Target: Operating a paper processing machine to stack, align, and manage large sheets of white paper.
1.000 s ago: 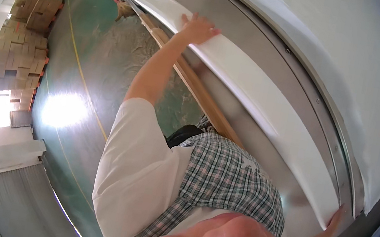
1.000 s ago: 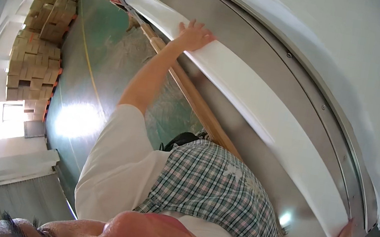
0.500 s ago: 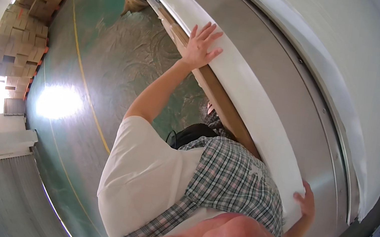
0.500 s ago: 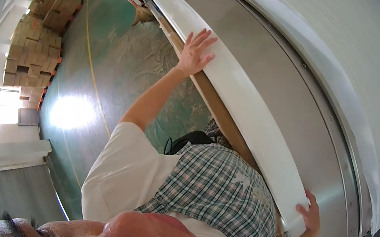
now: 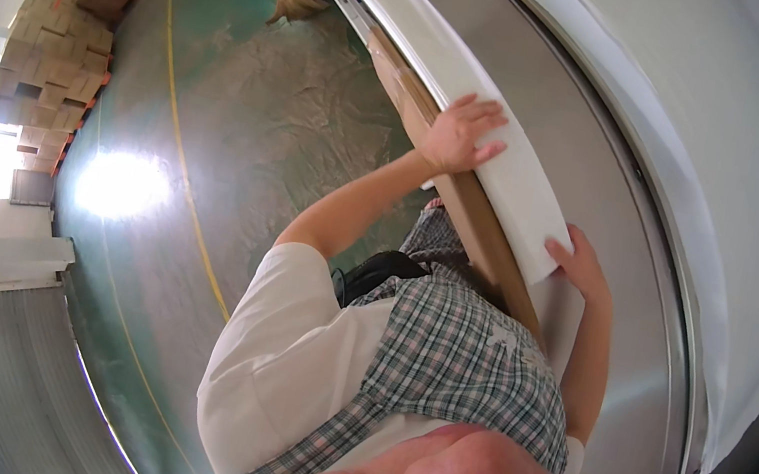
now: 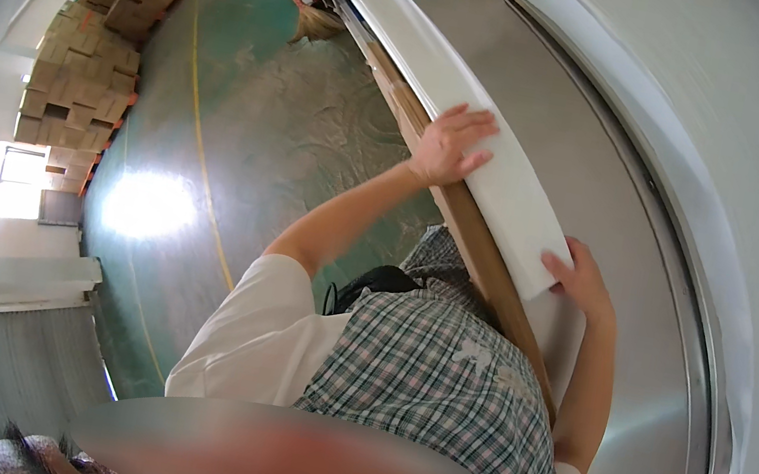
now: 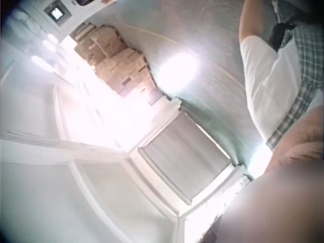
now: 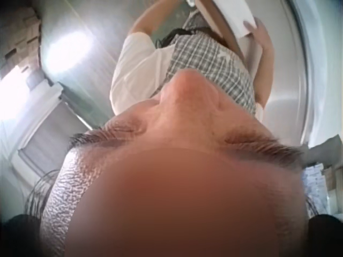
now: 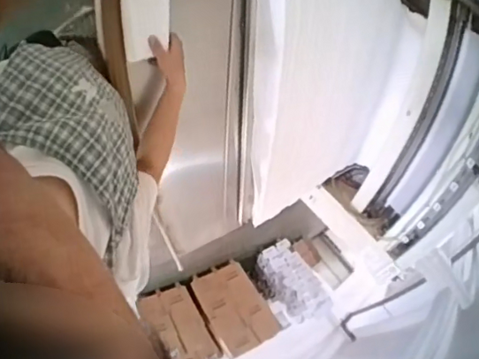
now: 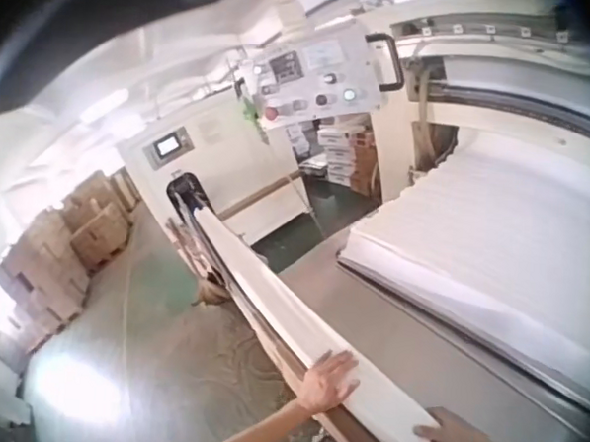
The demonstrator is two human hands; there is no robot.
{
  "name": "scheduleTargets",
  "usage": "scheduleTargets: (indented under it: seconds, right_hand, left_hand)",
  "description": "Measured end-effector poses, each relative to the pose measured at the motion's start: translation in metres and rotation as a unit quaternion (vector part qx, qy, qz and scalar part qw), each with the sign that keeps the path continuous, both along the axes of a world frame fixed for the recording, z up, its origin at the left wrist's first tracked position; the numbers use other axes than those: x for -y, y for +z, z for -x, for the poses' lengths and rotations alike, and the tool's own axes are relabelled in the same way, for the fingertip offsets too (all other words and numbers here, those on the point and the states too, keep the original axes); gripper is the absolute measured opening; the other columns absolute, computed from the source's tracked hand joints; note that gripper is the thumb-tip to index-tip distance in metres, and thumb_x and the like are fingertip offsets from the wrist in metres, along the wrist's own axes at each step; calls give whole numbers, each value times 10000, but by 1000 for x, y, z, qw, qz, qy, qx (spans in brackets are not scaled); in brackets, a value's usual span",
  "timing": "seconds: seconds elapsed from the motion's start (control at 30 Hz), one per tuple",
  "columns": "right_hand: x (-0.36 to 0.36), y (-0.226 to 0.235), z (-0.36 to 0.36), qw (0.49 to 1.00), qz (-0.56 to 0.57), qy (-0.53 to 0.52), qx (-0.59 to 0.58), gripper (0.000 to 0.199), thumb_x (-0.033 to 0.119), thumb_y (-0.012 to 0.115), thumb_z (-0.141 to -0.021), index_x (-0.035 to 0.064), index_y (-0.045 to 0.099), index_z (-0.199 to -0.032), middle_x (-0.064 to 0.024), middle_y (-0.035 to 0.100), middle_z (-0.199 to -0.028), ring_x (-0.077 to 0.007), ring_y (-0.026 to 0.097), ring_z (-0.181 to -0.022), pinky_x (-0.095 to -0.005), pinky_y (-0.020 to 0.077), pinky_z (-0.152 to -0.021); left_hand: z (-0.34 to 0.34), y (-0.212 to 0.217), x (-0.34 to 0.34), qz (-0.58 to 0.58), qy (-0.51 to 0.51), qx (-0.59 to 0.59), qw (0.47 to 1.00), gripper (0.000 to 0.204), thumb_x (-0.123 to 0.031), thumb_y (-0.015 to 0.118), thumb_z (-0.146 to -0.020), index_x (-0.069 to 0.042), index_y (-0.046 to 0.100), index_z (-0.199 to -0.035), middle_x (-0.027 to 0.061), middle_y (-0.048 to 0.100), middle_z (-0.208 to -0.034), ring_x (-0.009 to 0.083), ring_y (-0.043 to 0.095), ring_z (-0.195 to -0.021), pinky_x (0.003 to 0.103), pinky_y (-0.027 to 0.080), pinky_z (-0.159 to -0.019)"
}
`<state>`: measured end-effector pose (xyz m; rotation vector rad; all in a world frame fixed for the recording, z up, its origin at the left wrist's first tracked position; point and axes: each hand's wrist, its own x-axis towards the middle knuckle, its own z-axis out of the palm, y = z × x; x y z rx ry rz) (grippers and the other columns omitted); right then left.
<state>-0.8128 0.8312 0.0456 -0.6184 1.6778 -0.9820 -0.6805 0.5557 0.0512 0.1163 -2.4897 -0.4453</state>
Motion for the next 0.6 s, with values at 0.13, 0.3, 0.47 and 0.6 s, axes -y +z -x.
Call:
scheduleTargets:
  seconds: [0.13,0.3,0.47,0.6]
  right_hand:
    - [86,0,-2,1000,-2,6,-10,511,361,584,-799,24,441,-1156,-66,541,-914,-135,552,-738,-258,492,-550]
    - [166,-73,-17,964,201,-159,-78,321,195,575,-814,7,518,-1067,-65,558,-827,-128,548,-680,-251,455,-546]
    - [189,-46,0,951,185,-216,-124,219,131,567,-805,35,564,-1002,-73,587,-854,-152,559,-733,-270,454,-628]
    - [82,-95,62,803,19,-390,-450,170,182,527,-837,32,575,-900,-91,596,-791,-162,570,-697,-282,453,-614]
  left_hand:
    - [-4,5,4,-48,-40,19,998,368,-215,633,-714,-72,568,-1046,120,557,-1097,259,507,-1059,411,360,-957]
    - [-1,17,13,-146,-150,84,974,414,-223,620,-750,-41,514,-1106,174,519,-1127,337,490,-1056,415,376,-926]
    - [-2,25,80,-154,-202,100,962,451,-171,654,-723,-43,485,-1122,176,509,-1116,344,504,-1013,391,434,-848]
    - [67,22,148,-172,-235,76,954,407,-174,635,-747,-53,488,-1106,170,543,-1064,327,530,-974,378,447,-816]
